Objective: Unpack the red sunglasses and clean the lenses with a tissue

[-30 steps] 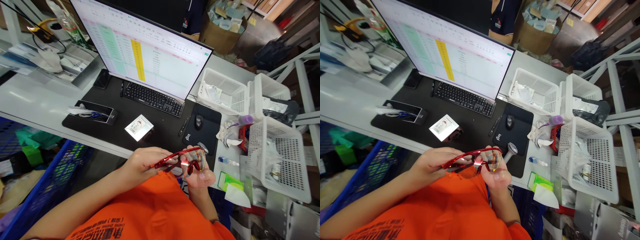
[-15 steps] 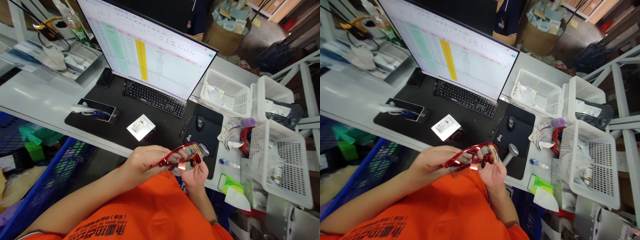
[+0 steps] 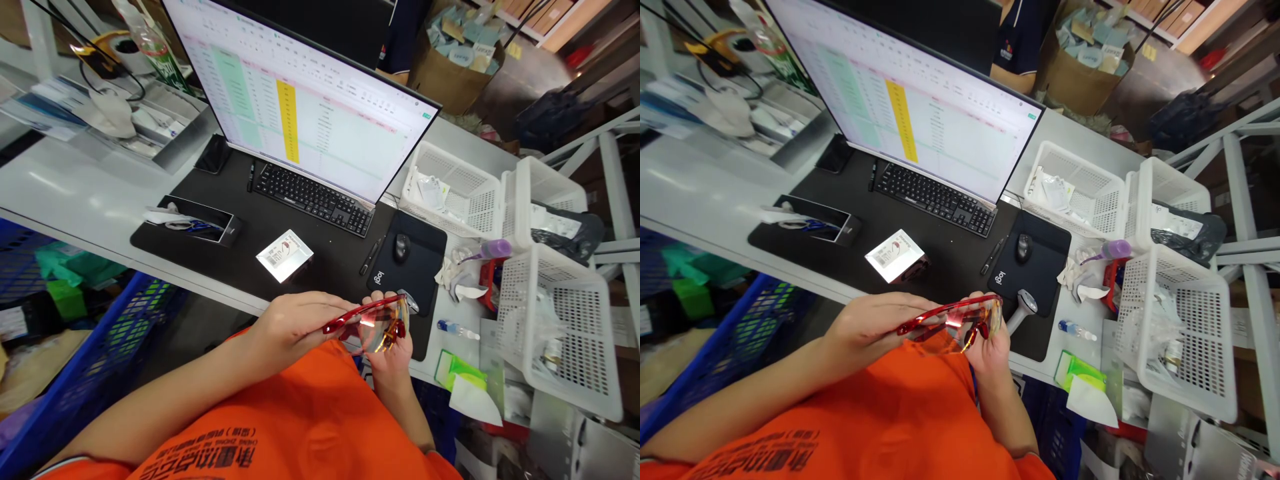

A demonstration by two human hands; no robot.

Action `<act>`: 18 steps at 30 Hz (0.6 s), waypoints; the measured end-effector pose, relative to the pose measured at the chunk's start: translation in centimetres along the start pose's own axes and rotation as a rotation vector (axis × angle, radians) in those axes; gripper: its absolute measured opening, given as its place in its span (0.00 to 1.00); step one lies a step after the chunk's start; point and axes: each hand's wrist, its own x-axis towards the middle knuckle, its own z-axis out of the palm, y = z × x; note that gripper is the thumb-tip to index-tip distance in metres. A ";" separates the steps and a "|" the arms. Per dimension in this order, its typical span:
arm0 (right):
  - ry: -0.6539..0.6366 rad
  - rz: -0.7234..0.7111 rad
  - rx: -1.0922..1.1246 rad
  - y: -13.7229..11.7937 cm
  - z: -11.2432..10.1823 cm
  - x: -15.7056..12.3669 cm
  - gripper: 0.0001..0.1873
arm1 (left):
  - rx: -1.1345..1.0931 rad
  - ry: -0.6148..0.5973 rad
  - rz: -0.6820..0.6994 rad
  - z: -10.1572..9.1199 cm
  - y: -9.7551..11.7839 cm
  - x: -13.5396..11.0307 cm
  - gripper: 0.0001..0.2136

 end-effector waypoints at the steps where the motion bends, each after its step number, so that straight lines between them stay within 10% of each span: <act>1: -0.034 -0.007 0.008 0.0 0.2 0.0 0.13 | -0.005 0.005 0.002 0.0 -0.1 -0.1 0.11; 18: -0.106 -0.217 -0.358 0.4 -1.2 0.4 0.12 | -0.129 -0.009 -0.087 -0.5 -0.2 -0.1 0.07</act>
